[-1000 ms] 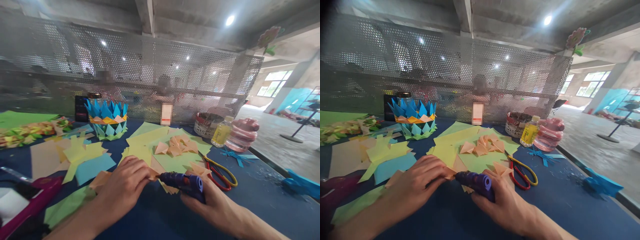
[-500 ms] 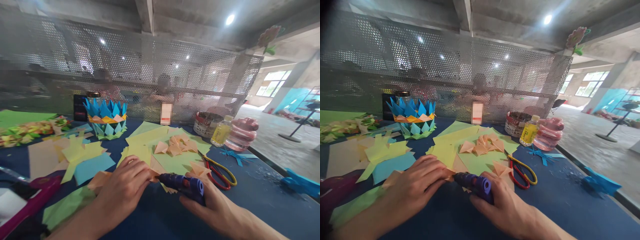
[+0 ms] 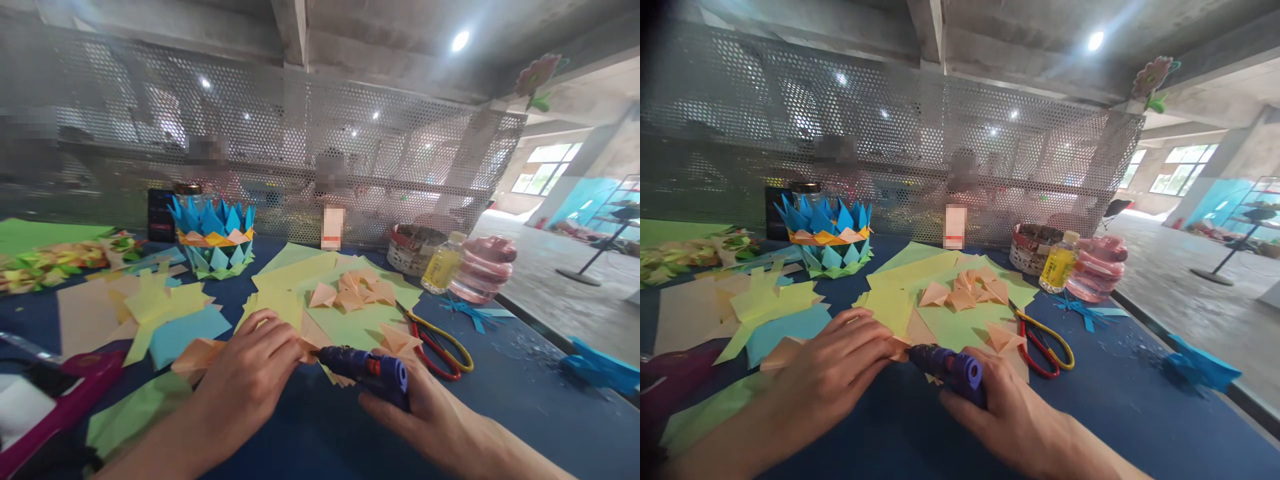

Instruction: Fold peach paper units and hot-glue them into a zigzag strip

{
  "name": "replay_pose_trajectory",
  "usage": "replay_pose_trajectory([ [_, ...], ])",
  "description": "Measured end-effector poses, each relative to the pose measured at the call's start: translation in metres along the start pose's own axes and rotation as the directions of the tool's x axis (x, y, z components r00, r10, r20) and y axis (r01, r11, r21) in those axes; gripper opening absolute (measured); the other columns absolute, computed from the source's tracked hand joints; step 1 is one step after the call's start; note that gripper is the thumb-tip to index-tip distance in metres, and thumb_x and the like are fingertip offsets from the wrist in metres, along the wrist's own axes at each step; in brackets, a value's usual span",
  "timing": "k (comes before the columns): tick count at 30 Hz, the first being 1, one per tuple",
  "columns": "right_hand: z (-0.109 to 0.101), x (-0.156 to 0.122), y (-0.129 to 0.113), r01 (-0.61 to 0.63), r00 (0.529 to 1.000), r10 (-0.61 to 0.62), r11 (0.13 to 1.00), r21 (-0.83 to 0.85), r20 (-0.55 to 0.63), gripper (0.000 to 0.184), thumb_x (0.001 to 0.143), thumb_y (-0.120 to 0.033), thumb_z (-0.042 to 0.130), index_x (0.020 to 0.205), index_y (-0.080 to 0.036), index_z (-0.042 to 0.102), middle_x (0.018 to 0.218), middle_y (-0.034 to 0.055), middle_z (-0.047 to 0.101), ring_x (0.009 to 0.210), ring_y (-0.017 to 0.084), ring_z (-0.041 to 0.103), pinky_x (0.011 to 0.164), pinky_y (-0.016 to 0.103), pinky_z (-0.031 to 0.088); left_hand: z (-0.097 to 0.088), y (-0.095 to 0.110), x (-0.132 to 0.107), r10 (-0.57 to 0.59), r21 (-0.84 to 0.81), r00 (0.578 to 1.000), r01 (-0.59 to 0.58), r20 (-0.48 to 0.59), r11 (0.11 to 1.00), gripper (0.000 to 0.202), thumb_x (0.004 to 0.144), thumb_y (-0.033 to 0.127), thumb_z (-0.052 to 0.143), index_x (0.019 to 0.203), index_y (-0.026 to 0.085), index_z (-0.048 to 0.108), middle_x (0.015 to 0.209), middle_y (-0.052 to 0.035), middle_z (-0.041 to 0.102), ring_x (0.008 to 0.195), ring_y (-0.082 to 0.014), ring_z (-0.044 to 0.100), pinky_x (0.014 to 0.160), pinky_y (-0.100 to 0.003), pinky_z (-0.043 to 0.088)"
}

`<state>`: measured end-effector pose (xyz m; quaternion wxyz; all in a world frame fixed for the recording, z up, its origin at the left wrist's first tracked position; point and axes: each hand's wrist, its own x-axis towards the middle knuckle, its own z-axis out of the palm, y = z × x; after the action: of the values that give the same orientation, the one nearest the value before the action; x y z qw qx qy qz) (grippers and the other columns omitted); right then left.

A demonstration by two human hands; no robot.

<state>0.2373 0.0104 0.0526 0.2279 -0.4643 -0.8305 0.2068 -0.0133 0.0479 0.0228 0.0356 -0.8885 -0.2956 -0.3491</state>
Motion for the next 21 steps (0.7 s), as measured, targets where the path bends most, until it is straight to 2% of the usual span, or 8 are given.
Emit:
replay_pose_trajectory([
  [3, -0.0001, 0.0001, 0.0002, -0.013, 1.0, 0.013, 1.0, 0.028, 0.007, 0.025, 0.087, -0.037, 0.057, 0.105, -0.023, 0.067, 0.079, 0.0033, 0.07, 0.08, 0.024, 0.066, 0.069, 0.033, 0.054, 0.0002, -0.001, -0.0003, 0.0, -0.01, 1.0, 0.0, -0.013, 1.0, 0.02, 0.097, 0.006, 0.045, 0.088, 0.016, 0.061, 0.079, -0.0015, 0.057, 0.078, -0.0172, 0.05, 0.086, -0.039, 0.035],
  [8, -0.0015, 0.0005, 0.0009, -0.051, 0.999, 0.051, 0.999, 0.005, 0.01, 0.027, 0.087, -0.041, 0.056, 0.103, -0.021, 0.066, 0.097, 0.007, 0.07, 0.096, 0.028, 0.064, 0.083, 0.04, 0.053, -0.0005, -0.0012, -0.0002, -0.001, 0.002, 1.0, 0.001, -0.029, 1.0, 0.02, 0.095, 0.004, 0.046, 0.09, 0.017, 0.061, 0.081, -0.0012, 0.058, 0.08, -0.017, 0.052, 0.088, -0.04, 0.035],
  [15, -0.0034, 0.0012, 0.0041, -0.039, 0.999, 0.039, 0.999, 0.012, -0.004, 0.03, 0.089, -0.042, 0.056, 0.107, -0.022, 0.068, 0.094, 0.0066, 0.071, 0.101, 0.028, 0.063, 0.094, 0.042, 0.049, -0.0041, -0.0034, -0.0003, -0.01, 0.041, 0.999, 0.011, -0.038, 0.999, 0.018, 0.097, 0.008, 0.047, 0.092, 0.017, 0.062, 0.081, -0.0019, 0.058, 0.081, -0.0179, 0.052, 0.091, -0.042, 0.034],
  [21, -0.0038, 0.0028, 0.0037, 0.03, 0.999, -0.031, 0.999, -0.023, -0.029, 0.036, 0.09, -0.04, 0.056, 0.122, -0.024, 0.063, 0.116, 0.0074, 0.067, 0.113, 0.028, 0.058, 0.103, 0.044, 0.042, -0.0054, -0.0042, 0.0004, -0.001, 0.075, 0.998, 0.006, -0.063, 0.997, 0.016, 0.096, 0.007, 0.048, 0.092, 0.015, 0.062, 0.082, -0.0027, 0.059, 0.083, -0.0178, 0.053, 0.094, -0.043, 0.034],
])
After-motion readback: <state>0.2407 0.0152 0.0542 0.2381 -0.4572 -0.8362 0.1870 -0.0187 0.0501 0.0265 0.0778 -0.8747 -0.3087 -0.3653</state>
